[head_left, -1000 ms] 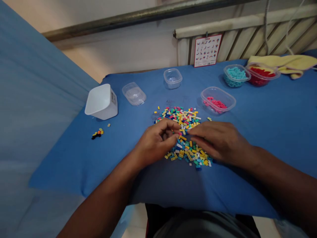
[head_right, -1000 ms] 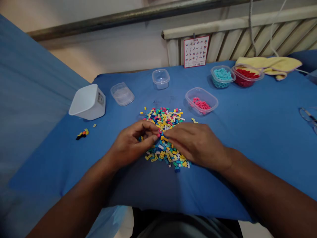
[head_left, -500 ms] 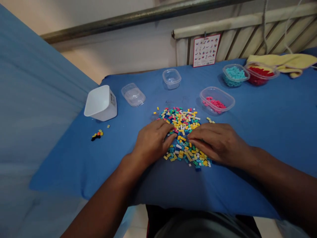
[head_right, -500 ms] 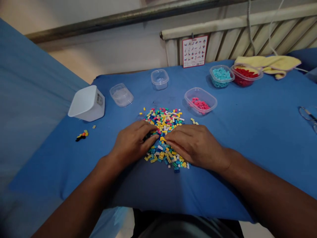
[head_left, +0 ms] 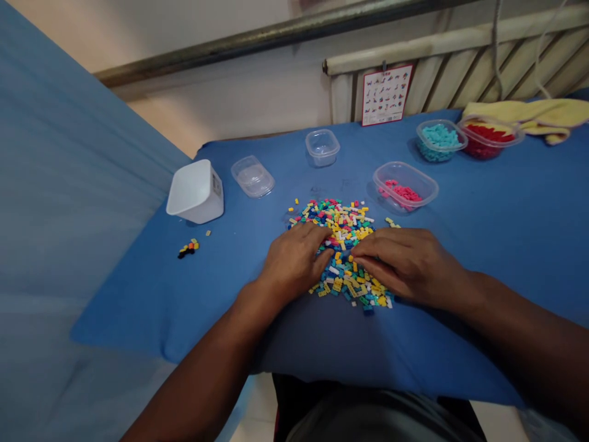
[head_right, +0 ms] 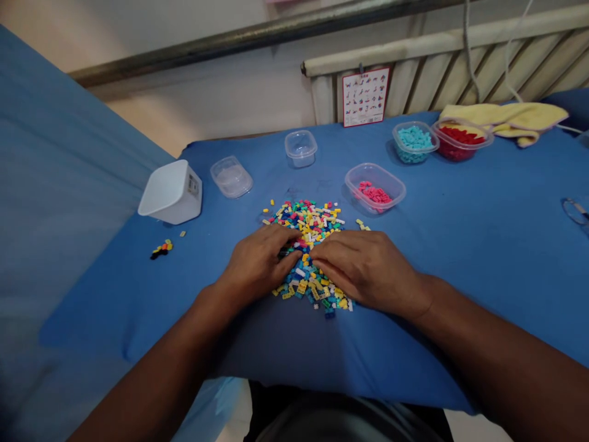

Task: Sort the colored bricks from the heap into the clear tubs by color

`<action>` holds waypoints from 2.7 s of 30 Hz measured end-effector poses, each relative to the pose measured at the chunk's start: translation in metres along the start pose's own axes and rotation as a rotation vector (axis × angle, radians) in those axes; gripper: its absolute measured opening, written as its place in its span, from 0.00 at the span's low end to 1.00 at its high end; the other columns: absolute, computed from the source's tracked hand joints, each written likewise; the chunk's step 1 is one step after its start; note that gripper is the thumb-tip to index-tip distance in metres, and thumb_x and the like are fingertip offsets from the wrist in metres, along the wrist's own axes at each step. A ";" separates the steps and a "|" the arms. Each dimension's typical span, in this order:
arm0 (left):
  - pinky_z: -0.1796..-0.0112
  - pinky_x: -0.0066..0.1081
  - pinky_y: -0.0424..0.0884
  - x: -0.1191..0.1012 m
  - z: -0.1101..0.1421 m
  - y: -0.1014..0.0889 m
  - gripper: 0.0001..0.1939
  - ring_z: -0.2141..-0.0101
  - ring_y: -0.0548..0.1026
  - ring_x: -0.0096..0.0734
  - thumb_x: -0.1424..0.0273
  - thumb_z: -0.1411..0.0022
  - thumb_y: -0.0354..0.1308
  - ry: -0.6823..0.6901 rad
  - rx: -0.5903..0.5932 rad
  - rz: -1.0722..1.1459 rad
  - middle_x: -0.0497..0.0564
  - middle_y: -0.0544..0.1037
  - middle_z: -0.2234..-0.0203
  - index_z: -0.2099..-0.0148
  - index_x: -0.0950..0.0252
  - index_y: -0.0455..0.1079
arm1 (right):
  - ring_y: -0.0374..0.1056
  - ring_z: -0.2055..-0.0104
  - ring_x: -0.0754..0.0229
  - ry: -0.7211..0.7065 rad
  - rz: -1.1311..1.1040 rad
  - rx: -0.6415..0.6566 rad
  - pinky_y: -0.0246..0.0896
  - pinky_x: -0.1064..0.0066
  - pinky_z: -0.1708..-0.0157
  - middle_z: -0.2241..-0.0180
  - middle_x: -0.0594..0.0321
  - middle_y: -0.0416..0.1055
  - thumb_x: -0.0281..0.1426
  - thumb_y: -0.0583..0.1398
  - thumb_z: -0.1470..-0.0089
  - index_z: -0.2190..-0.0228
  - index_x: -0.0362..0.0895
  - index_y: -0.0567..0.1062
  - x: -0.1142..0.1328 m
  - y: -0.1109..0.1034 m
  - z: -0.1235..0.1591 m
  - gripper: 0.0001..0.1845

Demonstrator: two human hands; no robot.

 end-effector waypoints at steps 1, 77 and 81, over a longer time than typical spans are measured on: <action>0.47 0.45 0.77 0.000 0.000 0.000 0.15 0.48 0.81 0.49 0.66 0.25 0.64 -0.001 0.002 0.008 0.56 0.84 0.49 0.40 0.65 0.76 | 0.83 0.57 0.53 0.002 -0.001 -0.003 0.77 0.61 0.56 0.57 0.59 0.85 0.30 0.63 0.26 0.50 0.47 0.80 0.000 0.000 0.000 0.06; 0.63 0.28 0.75 -0.013 0.001 0.003 0.16 0.65 0.80 0.29 0.59 0.31 0.71 -0.264 0.062 1.311 0.54 0.85 0.63 0.53 0.66 0.74 | 0.81 0.58 0.54 0.172 0.044 -0.115 0.76 0.61 0.57 0.55 0.56 0.85 0.32 0.65 0.28 0.48 0.48 0.81 -0.022 -0.026 -0.004 0.09; 0.65 0.26 0.77 -0.019 -0.001 0.010 0.21 0.67 0.80 0.27 0.58 0.36 0.76 -0.321 0.124 1.473 0.51 0.85 0.65 0.53 0.66 0.75 | 0.80 0.49 0.51 0.055 -0.087 -0.021 0.77 0.58 0.50 0.50 0.56 0.84 0.33 0.66 0.27 0.39 0.50 0.76 0.006 -0.003 -0.013 0.18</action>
Point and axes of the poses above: each hand's wrist, its own z-axis away from the middle knuckle, its own y-axis out of the palm, x = y × z, the point moved 6 cm from there along -z, towards the middle knuckle
